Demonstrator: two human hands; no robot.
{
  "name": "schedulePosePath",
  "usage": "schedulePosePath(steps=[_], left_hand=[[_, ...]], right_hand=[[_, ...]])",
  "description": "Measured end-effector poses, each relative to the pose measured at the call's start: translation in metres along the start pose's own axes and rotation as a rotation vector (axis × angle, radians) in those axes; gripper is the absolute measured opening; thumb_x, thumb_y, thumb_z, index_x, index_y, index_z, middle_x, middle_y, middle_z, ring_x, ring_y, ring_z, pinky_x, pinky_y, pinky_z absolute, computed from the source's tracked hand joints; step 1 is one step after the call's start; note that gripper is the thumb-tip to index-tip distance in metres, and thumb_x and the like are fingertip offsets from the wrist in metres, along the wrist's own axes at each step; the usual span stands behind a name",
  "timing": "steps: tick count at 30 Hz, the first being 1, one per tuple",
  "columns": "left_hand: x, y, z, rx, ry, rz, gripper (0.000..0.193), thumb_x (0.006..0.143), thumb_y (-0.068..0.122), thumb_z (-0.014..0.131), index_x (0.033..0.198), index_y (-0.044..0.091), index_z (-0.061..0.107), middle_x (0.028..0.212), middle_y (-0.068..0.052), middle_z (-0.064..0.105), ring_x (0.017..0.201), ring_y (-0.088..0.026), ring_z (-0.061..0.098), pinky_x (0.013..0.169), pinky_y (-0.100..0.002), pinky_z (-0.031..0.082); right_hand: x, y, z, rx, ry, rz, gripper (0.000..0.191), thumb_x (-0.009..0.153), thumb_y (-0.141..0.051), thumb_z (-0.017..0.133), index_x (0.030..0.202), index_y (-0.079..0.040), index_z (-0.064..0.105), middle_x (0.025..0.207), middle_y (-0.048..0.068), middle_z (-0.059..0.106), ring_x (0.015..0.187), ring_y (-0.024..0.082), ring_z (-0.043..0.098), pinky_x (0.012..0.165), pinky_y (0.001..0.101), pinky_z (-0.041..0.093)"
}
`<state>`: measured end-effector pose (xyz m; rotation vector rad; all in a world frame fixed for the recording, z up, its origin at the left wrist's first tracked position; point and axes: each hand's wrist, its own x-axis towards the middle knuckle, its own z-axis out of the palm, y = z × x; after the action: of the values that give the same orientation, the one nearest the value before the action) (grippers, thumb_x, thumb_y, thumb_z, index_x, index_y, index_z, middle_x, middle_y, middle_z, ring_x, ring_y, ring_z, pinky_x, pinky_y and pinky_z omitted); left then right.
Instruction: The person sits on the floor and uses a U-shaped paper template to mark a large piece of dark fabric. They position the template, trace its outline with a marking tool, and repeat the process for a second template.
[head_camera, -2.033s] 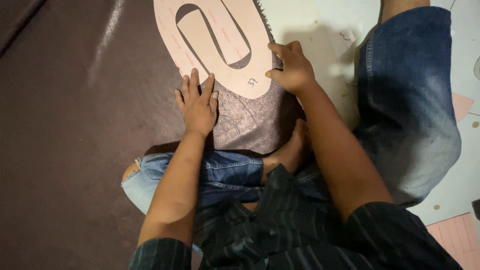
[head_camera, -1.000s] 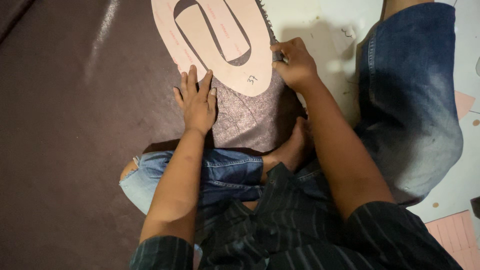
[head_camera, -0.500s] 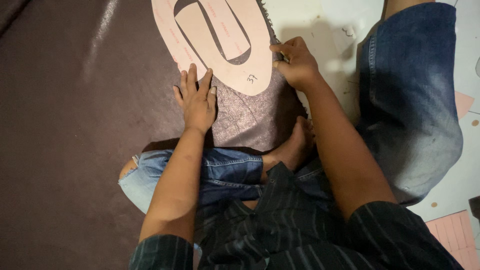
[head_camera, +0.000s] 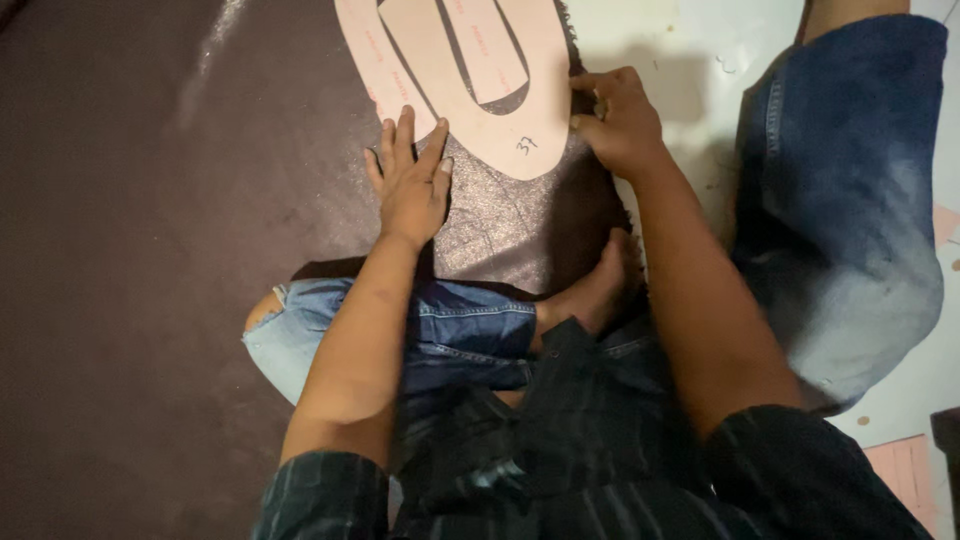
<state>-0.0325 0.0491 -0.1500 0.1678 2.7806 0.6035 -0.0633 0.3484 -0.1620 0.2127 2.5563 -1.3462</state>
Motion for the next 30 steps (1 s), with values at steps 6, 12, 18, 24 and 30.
schedulePosePath(steps=[6, 12, 18, 24, 30], left_hand=[[-0.003, -0.002, -0.005, -0.058, 0.031, -0.04, 0.047, 0.104, 0.032, 0.056, 0.151, 0.026, 0.053, 0.169, -0.008, 0.021, 0.158, -0.034, 0.011, 0.125, -0.059, -0.003], [-0.003, 0.0, -0.008, -0.078, 0.033, -0.055, 0.042, 0.101, 0.03, 0.058, 0.143, 0.027, 0.06, 0.168, -0.008, 0.024, 0.157, -0.033, 0.012, 0.125, -0.058, -0.002], [-0.004, 0.0, -0.008, -0.075, 0.057, -0.035, 0.041, 0.104, 0.029, 0.058, 0.145, 0.028, 0.06, 0.168, -0.008, 0.024, 0.157, -0.033, 0.013, 0.126, -0.058, -0.002], [-0.005, -0.002, -0.004, -0.059, 0.104, -0.03, 0.042, 0.098, 0.023, 0.063, 0.14, 0.023, 0.063, 0.164, -0.012, 0.029, 0.155, -0.036, 0.017, 0.123, -0.06, 0.001], [-0.002, -0.029, 0.006, -0.099, 0.211, -0.007, 0.035, 0.095, 0.018, 0.068, 0.13, 0.018, 0.07, 0.158, -0.013, 0.039, 0.154, -0.037, 0.026, 0.128, -0.057, 0.012]], right_hand=[[-0.003, -0.003, 0.004, -0.086, -0.008, -0.012, 0.051, 0.081, -0.02, 0.079, 0.131, -0.015, 0.07, 0.114, 0.008, 0.052, 0.093, 0.022, 0.058, 0.084, 0.0368, 0.05], [-0.003, -0.003, 0.002, -0.078, -0.02, -0.026, 0.051, 0.083, -0.019, 0.079, 0.133, -0.015, 0.07, 0.113, 0.007, 0.052, 0.092, 0.021, 0.057, 0.084, 0.0355, 0.05], [-0.002, -0.005, 0.004, -0.112, -0.039, 0.017, 0.054, 0.081, -0.018, 0.082, 0.133, -0.016, 0.069, 0.115, 0.005, 0.051, 0.092, 0.02, 0.056, 0.085, 0.0346, 0.05], [-0.007, -0.003, 0.008, -0.098, -0.018, -0.05, 0.052, 0.084, -0.018, 0.082, 0.135, -0.013, 0.068, 0.121, 0.008, 0.051, 0.098, 0.023, 0.057, 0.088, 0.0365, 0.051], [-0.009, -0.004, 0.028, -0.137, 0.002, -0.067, 0.053, 0.086, -0.015, 0.085, 0.135, -0.01, 0.067, 0.124, 0.008, 0.056, 0.104, 0.022, 0.06, 0.091, 0.0348, 0.054]])
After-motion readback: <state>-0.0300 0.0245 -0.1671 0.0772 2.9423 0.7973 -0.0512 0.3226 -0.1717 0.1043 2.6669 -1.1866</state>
